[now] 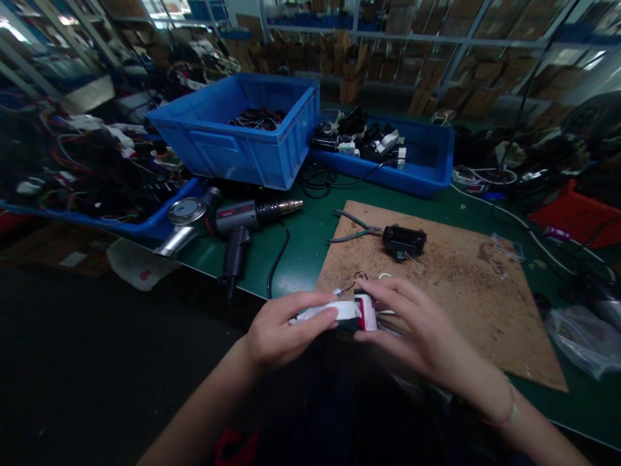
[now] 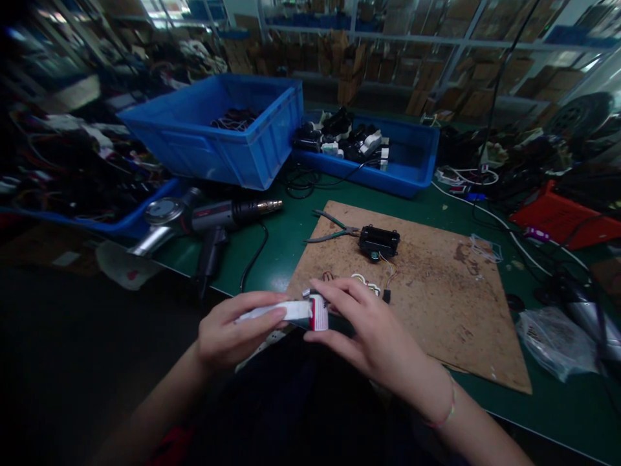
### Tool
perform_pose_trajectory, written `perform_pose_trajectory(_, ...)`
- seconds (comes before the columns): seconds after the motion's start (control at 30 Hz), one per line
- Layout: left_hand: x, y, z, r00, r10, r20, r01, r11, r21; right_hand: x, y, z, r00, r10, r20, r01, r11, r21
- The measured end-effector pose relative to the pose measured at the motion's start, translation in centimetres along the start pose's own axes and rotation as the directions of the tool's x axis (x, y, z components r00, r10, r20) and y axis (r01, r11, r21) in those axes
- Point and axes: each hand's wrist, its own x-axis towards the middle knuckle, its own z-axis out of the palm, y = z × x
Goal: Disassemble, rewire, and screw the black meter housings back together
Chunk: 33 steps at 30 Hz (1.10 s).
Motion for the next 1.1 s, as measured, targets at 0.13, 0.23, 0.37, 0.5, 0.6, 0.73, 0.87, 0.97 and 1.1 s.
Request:
perform_pose_trajectory(0.13,1.4,-0.3,-0.7,0.962,0.125,0.244,-0.157,0.981,0.117,1.5,-1.1,-0.9,0.977,-0.136,0.166,0.188,0.913,-0.362)
perform_pose_trajectory(0.23,2.4,-0.4,-1.4,0.9,0.291,0.326,-0.372,0.901,0.223,2.2,-2.0,-0.8,0.969,-0.206,0.136,0.245,0.868,-0.432)
perform_pose_trajectory(0.37,2.9,-0.3,-2.3,0.905,0.355,0.235,-0.414,0.86,0.298,2.1,-1.1,-0.7,0.98,-0.199,-0.012,0.188,0.942,-0.277)
perform_pose_trajectory(0.5,2.4,-0.2,-2.3,0.919,0.355,0.171,-0.393,0.861,0.323,1.8,0.7,-0.6,0.972,-0.225,-0.07,0.213,0.965,-0.152)
perform_pose_trajectory(0.6,1.8,-0.1,-2.0,0.92,0.355,0.168,-0.391,0.868,0.305,1.7,1.1,-0.6,0.964,-0.254,-0.079,0.239,0.957,-0.166)
perform_pose_trajectory(0.73,1.6,0.0,-1.8,0.904,0.368,0.219,-0.423,0.847,0.322,1.8,0.2,-0.8,0.951,-0.308,-0.004,0.299,0.925,-0.233)
perform_pose_trajectory(0.87,1.9,-0.1,-1.6,0.878,0.36,0.315,-0.465,0.799,0.381,2.2,-1.9,-0.7,0.942,-0.334,-0.02,0.289,0.845,-0.45)
perform_pose_trajectory(0.97,1.9,-0.3,-1.5,0.864,0.375,0.336,-0.486,0.796,0.361,2.9,-3.1,-0.5,0.965,-0.259,-0.049,0.214,0.877,-0.43)
perform_pose_trajectory(1.1,0.8,0.4,-3.3,0.981,0.136,0.139,-0.156,0.977,0.148,3.9,-2.3,-0.8,0.994,0.106,0.018,-0.102,0.979,-0.175)
